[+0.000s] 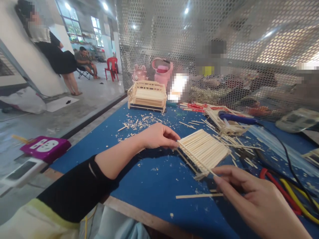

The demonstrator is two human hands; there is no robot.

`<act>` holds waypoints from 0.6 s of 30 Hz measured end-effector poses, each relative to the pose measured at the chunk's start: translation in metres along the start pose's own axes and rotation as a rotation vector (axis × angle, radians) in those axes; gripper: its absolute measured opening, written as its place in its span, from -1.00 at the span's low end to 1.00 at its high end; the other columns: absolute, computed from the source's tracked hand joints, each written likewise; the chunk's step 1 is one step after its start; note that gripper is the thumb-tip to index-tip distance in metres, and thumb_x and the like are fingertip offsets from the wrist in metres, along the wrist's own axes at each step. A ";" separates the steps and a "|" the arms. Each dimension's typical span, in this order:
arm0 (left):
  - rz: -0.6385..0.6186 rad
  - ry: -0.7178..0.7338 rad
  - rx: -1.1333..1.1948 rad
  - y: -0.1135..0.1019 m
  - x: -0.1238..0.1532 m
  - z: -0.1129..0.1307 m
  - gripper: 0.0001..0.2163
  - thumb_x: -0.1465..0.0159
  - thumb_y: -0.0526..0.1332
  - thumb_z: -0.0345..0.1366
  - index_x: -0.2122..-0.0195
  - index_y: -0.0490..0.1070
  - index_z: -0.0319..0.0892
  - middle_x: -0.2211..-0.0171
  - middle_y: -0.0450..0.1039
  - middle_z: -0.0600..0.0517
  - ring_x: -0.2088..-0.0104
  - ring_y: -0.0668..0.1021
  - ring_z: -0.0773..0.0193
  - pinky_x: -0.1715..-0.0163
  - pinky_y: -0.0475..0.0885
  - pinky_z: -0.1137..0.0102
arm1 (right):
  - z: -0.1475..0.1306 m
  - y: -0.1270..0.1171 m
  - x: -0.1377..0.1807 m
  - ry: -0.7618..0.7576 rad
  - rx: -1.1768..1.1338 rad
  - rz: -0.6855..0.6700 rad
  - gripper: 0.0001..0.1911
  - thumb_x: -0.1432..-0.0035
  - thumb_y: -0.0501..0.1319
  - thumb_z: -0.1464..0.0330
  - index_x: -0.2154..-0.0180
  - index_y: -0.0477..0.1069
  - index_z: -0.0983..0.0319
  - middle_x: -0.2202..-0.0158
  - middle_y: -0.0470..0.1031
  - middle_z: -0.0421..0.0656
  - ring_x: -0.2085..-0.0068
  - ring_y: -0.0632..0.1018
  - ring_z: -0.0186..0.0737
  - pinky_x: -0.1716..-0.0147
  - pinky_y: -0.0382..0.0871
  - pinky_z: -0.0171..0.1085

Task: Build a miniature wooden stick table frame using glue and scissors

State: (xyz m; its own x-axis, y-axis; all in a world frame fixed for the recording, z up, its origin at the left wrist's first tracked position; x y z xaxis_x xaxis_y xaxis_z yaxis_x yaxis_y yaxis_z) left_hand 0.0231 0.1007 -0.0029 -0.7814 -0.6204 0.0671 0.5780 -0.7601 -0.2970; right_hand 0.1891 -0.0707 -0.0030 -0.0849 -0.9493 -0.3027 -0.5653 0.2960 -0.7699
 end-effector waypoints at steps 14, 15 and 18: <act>0.089 0.145 -0.230 -0.004 -0.001 0.005 -0.90 -0.01 0.28 -0.31 0.44 0.56 -0.16 0.58 0.51 0.05 0.56 0.50 0.38 0.52 0.40 0.49 | 0.002 0.000 0.000 0.052 0.010 -0.009 -0.78 -0.10 0.12 0.23 0.35 0.45 0.21 0.57 0.51 -0.23 0.56 0.50 -0.30 0.65 0.30 -0.42; 0.083 0.142 -0.222 -0.004 -0.002 0.004 -0.89 -0.01 0.28 -0.30 0.44 0.57 -0.16 0.57 0.51 0.04 0.55 0.51 0.37 0.50 0.40 0.48 | 0.001 0.000 0.000 0.057 0.008 0.000 -0.78 -0.10 0.12 0.23 0.36 0.45 0.22 0.57 0.51 -0.23 0.56 0.50 -0.31 0.65 0.30 -0.42; 0.066 0.137 -0.185 -0.004 -0.003 0.001 -0.87 -0.01 0.28 -0.28 0.42 0.57 -0.16 0.55 0.53 0.02 0.54 0.52 0.35 0.49 0.43 0.46 | -0.002 0.000 0.000 0.073 -0.007 0.025 -0.77 -0.09 0.13 0.22 0.37 0.46 0.23 0.57 0.50 -0.23 0.57 0.49 -0.32 0.65 0.29 -0.42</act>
State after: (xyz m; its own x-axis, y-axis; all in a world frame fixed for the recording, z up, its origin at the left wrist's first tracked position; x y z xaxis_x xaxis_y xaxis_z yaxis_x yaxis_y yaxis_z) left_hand 0.0236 0.1057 -0.0014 -0.7754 -0.6259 -0.0842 0.5856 -0.6626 -0.4670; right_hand 0.1873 -0.0713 -0.0021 -0.1587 -0.9468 -0.2801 -0.5678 0.3195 -0.7586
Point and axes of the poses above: each hand's wrist, its own x-axis away from the middle knuckle, its own y-axis out of the palm, z = x × y, the point moved 3 cm from there along -x, towards the middle knuckle
